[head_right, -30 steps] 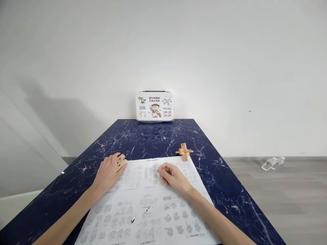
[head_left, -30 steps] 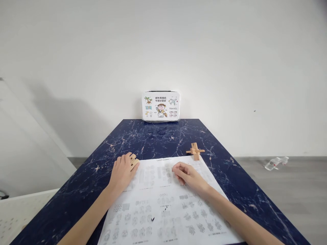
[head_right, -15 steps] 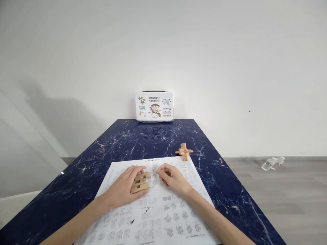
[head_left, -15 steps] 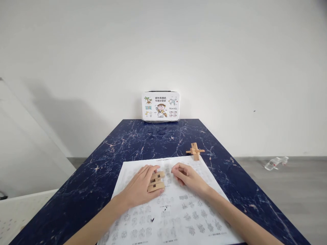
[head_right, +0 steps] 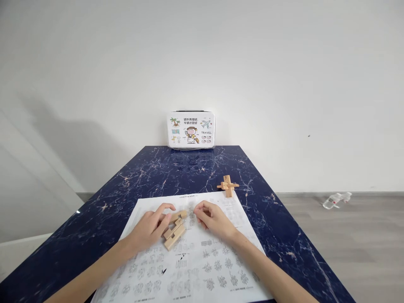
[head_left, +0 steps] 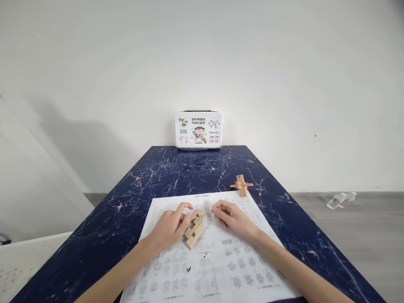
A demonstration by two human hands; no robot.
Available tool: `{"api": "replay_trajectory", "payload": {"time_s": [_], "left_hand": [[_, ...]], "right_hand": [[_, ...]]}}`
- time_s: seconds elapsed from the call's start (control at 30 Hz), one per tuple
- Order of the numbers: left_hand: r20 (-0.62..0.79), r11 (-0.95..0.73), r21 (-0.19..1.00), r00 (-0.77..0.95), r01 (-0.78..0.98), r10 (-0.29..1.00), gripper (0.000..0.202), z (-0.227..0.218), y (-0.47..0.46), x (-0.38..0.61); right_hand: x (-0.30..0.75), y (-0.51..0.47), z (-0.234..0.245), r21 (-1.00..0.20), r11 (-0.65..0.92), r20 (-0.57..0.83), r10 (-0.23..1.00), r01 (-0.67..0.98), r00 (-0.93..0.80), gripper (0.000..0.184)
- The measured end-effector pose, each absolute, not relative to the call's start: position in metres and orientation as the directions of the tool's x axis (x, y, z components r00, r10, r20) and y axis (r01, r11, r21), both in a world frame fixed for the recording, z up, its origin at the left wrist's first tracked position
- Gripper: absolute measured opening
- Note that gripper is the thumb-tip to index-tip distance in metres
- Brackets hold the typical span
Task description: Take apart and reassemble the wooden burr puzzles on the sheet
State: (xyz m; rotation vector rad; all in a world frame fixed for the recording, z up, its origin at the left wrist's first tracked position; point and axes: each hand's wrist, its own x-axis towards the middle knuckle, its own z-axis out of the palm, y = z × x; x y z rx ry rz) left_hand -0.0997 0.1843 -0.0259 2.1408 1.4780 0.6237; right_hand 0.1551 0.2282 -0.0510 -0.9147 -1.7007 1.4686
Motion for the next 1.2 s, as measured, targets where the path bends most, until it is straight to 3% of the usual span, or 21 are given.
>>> {"api": "replay_trajectory", "payload": {"time_s": [0.1,0.2,0.3,0.4,0.47,0.63,1.03,1.2], "left_hand": [[0.100,-0.326,0.676,0.355,0.661,0.929,0.029,-0.028,0.183,-0.098],[0.241,-0.376,0.581,0.289,0.722,0.927,0.021,-0.032,0.186,-0.099],[0.351,-0.435,0.490,0.286,0.755,0.892,0.016,-0.034,0.191,-0.101],[0.346,-0.457,0.476,0.318,0.751,0.883,0.017,-0.036,0.194,-0.101],[0.327,-0.459,0.472,0.334,0.752,0.884,0.019,-0.037,0.194,-0.101],[0.292,-0.476,0.461,0.378,0.749,0.878,0.012,-0.037,0.196,-0.101],[0.245,-0.295,0.696,0.170,0.654,0.954,0.039,-0.029,0.200,-0.101],[0.159,-0.185,0.817,0.094,0.547,0.983,0.046,-0.026,0.201,-0.100]], "right_hand": [[0.154,0.228,-0.052,-0.991,0.111,0.059,0.858,0.072,-0.510,0.043],[0.153,0.226,-0.054,-0.982,0.161,0.087,0.854,0.102,-0.513,0.040],[0.152,0.221,-0.056,-0.932,0.307,0.180,0.854,0.193,-0.489,0.032],[0.150,0.215,-0.056,-0.822,0.510,0.320,0.780,0.251,-0.537,0.022],[0.149,0.211,-0.055,-0.745,0.625,0.392,0.692,0.232,-0.606,0.027],[0.147,0.208,-0.055,-0.644,0.735,0.417,0.569,0.212,-0.708,0.032],[0.148,0.212,-0.056,-0.681,0.699,0.364,0.582,0.218,-0.727,0.021],[0.149,0.210,-0.049,-0.882,0.423,0.199,0.734,0.208,-0.649,0.016]]}}
